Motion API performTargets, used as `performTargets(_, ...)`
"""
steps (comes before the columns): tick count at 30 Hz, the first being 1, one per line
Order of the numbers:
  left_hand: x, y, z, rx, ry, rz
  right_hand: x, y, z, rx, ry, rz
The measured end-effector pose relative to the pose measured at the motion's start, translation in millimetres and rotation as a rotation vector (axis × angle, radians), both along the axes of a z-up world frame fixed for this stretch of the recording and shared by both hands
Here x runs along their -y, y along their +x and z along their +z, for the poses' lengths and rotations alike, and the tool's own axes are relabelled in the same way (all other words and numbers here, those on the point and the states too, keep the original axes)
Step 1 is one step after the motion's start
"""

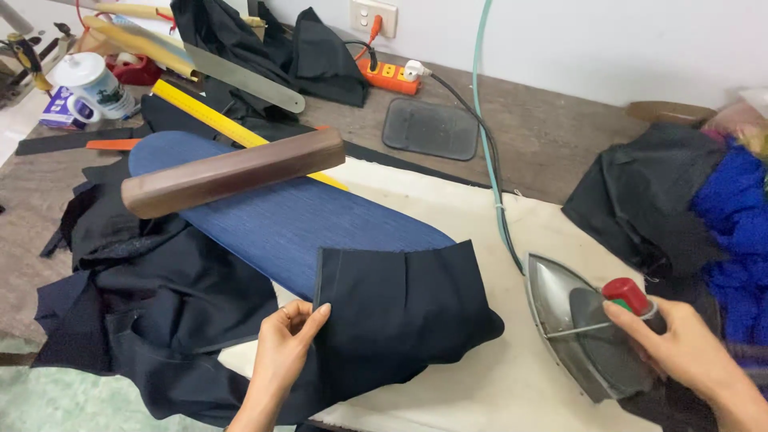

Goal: Pressing dark blue fabric components using a steam iron and a wooden clapper on an ironing board.

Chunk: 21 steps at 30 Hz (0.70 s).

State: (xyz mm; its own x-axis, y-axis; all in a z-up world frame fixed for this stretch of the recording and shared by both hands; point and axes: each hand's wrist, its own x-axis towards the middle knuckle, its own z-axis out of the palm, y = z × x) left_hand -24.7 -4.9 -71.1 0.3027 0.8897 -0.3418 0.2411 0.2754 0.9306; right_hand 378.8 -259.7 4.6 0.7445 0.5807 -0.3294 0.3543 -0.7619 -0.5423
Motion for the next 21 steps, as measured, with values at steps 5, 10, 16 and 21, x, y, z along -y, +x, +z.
performTargets(5, 4.0, -3.1, -18.0, 0.073, 0.050, 0.021, -43.4, -17.2, 37.7, 0.160, -0.128, 0.272)
performTargets(10, 11.1, -2.7, -15.3, 0.086, 0.008, 0.105, -95.6, -38.2, 56.9, 0.105, -0.166, 0.536)
performTargets(16, 19.5, -4.4, -27.5, 0.130, -0.028, 0.122, -118.5, -36.9, 54.9, 0.085, -0.150, 0.671)
performTargets(21, 25.4, -10.3, -30.3, 0.149, -0.021, 0.146, -127.0, -35.8, 56.6, 0.164, -0.130, 0.764)
